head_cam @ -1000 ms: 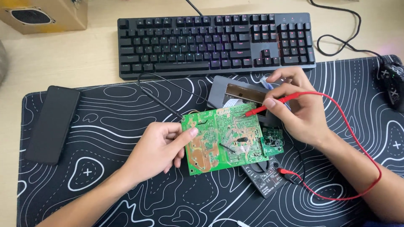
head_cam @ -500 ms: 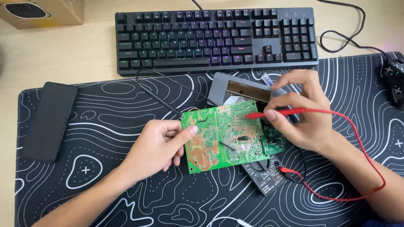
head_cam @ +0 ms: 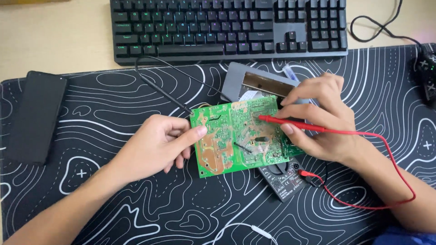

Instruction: A person uses a multimeter probe to test electrical components and traces on a printed circuit board at a repair station.

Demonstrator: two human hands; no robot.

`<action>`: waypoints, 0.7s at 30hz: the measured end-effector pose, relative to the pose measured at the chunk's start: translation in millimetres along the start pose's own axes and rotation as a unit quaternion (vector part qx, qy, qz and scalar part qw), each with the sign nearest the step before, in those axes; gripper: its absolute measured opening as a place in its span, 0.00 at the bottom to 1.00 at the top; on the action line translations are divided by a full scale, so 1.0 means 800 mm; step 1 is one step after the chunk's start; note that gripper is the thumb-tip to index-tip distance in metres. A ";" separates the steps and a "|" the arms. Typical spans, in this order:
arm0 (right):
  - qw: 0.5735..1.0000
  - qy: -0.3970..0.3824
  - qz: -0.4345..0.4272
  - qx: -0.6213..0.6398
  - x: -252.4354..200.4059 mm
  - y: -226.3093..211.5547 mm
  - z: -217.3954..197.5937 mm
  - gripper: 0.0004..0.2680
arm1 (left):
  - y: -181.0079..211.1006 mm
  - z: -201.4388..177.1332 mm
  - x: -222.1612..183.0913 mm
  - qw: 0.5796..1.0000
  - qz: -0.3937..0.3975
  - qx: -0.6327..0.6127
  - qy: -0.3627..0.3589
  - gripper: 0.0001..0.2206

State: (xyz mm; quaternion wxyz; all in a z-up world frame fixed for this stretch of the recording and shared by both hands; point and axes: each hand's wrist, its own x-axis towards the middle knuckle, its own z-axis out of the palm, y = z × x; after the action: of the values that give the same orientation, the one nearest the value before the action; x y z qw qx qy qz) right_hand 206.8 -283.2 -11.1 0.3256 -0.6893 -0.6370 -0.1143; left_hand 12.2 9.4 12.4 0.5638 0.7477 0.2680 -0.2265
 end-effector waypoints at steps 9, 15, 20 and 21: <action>0.999 -0.011 0.027 -0.016 -0.014 -0.016 -0.007 0.08 | 0.000 -0.005 0.010 0.992 0.091 0.079 0.027 0.29; 0.999 0.003 0.040 -0.019 -0.030 0.004 0.016 0.08 | -0.026 -0.004 0.017 0.976 0.190 0.096 0.049 0.28; 0.999 -0.001 0.013 -0.030 -0.019 -0.014 0.005 0.08 | -0.025 0.007 0.010 0.963 0.229 0.112 0.083 0.31; 1.000 0.003 -0.001 -0.030 -0.016 -0.013 0.005 0.09 | -0.020 0.007 0.006 0.961 0.230 0.116 0.100 0.32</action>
State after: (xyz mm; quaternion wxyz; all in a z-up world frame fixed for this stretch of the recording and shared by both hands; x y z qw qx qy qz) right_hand 193.4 -291.7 -18.4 0.3065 -0.6976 -0.6333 -0.1355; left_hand 4.6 8.5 -3.7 0.4805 0.8682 0.1159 -0.0442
